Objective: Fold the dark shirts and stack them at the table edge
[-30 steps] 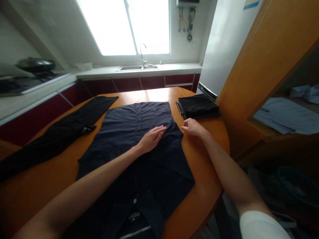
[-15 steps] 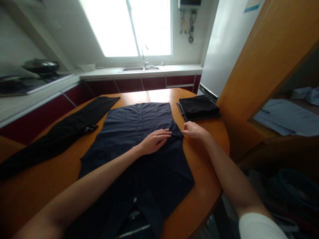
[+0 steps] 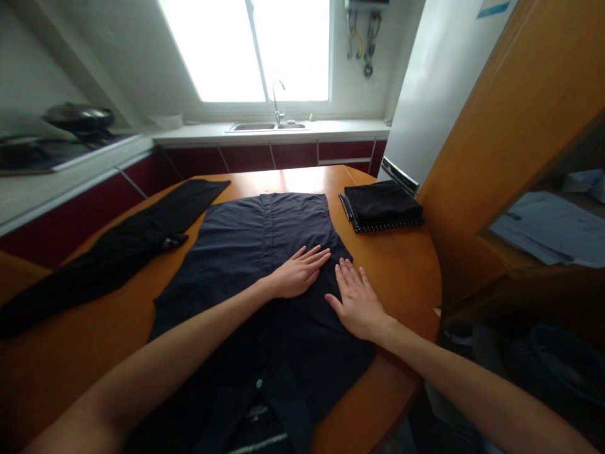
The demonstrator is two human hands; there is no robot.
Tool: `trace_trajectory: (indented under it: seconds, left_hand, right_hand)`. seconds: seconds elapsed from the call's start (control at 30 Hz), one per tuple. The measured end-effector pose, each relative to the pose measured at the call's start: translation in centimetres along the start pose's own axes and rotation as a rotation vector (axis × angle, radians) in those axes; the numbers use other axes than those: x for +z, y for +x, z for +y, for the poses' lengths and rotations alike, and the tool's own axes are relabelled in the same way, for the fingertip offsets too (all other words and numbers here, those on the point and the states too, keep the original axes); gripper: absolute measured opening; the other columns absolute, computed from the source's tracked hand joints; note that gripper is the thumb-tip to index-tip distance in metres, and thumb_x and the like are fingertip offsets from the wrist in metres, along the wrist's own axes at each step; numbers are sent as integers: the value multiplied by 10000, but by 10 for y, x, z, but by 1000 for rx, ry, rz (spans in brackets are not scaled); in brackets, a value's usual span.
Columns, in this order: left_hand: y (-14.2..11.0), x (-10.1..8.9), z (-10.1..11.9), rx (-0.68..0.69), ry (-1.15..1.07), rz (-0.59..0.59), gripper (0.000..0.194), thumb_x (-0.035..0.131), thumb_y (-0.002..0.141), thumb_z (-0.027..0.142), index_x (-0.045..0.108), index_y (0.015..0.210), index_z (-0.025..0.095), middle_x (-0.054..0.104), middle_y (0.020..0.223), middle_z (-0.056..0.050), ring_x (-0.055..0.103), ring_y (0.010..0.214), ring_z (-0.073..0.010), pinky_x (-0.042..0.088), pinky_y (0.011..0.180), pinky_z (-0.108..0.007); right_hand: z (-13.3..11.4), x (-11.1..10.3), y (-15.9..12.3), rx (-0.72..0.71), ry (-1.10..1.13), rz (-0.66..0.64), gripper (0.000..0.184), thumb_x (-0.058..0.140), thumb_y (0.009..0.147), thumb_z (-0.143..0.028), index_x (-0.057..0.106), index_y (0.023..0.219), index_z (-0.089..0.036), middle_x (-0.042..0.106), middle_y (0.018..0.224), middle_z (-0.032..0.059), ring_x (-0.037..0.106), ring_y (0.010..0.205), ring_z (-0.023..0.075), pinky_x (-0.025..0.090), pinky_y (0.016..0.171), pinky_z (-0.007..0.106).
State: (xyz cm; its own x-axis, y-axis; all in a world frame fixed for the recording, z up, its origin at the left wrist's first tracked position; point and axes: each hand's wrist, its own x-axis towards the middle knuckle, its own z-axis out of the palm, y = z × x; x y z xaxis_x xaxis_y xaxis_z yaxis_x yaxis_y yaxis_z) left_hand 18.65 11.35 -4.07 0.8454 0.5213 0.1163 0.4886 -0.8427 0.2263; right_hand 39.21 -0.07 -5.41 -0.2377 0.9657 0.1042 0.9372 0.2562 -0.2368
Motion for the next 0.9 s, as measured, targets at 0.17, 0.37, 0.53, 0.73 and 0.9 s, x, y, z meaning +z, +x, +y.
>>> trace_trajectory:
  seconds: [0.17,0.37,0.53,0.73,0.9]
  left_hand:
    - [1,1,0,-1,1,-3,584,319,1026,300,255,1606,267,250,1671,-25,140,1562,-231,119,1255,-499]
    - [2,-2,3,-30,-2,-22,588,296,1033,316,240,1609,211,243,1671,-66,135,1562,-236,114,1252,-520]
    - [3,-2,3,-51,22,-6,593,274,1039,322,216,1611,176,237,1669,-105,127,1562,-213,125,1254,-483]
    - [4,1,2,-57,80,-14,609,315,1015,321,257,1597,150,231,1666,-127,125,1562,-237,145,1247,-504]
    - [3,2,2,-53,76,-13,616,324,1012,318,253,1600,149,229,1664,-130,123,1562,-243,144,1244,-535]
  right_hand:
    - [2,-7,-54,-55,15,-35,786,368,1007,-573,97,1638,-191,130,1681,98,125,1556,268,138,1262,522]
    - [-3,-24,-72,-2,99,-29,746,337,1020,-568,88,1638,-234,176,1676,87,153,1551,276,187,1244,553]
    - [-18,-28,-2,38,106,63,701,269,1039,-496,181,1629,-126,159,1679,126,105,1561,269,137,1246,551]
    - [-7,-4,41,125,8,-29,734,291,1024,-521,249,1602,-70,155,1675,171,94,1562,281,67,1240,567]
    - [3,4,39,221,52,25,804,250,1013,-602,217,1607,-61,125,1679,184,83,1563,283,68,1243,546]
